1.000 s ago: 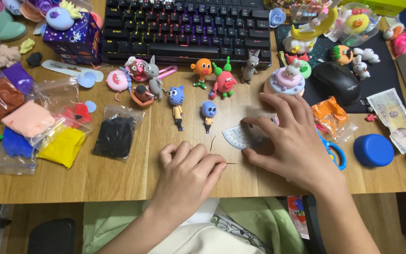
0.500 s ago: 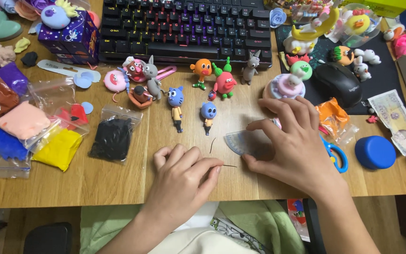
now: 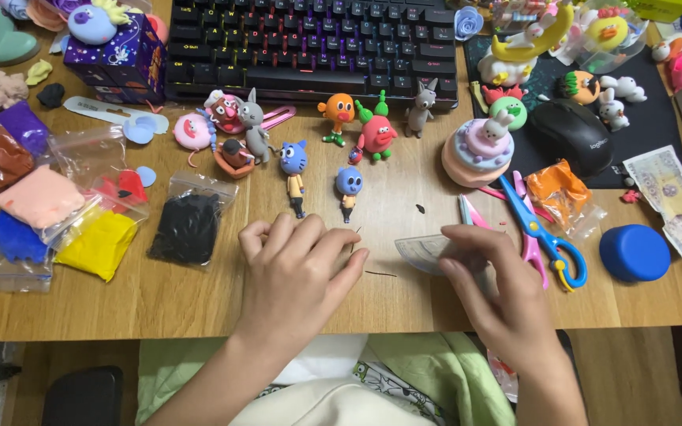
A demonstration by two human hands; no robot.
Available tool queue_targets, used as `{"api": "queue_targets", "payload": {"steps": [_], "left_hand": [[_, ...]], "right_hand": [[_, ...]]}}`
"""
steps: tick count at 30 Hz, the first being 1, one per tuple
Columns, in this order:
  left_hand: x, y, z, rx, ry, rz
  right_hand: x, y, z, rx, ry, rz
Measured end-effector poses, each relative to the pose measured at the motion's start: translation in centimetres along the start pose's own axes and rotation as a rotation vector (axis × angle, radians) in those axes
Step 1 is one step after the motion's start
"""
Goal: Assembling and detailing small clay figures using various crafting tools
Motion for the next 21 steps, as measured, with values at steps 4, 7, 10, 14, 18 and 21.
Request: {"api": "queue_targets", "payload": {"steps": [4, 7, 10, 14, 18, 21], "left_hand": [[-0.1, -0.1, 0.2, 0.092, 0.055, 0.034], [-0.8, -0.3, 0.1, 0.115, 0.102, 0.03], [-1.1, -0.2, 0.3, 0.13, 0.107, 0.021], [-1.0, 0.3, 0.9, 0.21, 0.088, 0.068], [-0.9, 0.3, 1.6, 0.229, 0.046, 0.118], [-0.9, 0.5, 1.7, 0.251, 0.032, 0.155]], "right_hand": [[-1.8, 0.9, -0.3, 0.052, -0.033, 0.135], [-3.2, 0.9, 0.9, 0.095, -0.097, 0.201], [-3.8, 0.3, 1.0, 0.148, -0.079, 0.233], [-3.9, -0.7, 1.6, 0.236, -0.093, 0.256], [-4.0, -0.6, 2.2, 0.282, -0.098, 0.319], [-4.2, -0.4, 2.5, 0.293, -0.11, 0.337]]}}
Point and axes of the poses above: each hand's wrist, its own x-axis towards the middle knuckle, its own y-axis out of the back of the hand, z = x × y, the point moved 9 cm from there along x, towards the middle knuckle, and after that the axes turned 2 degrees about -z, right-handed, at the moved point
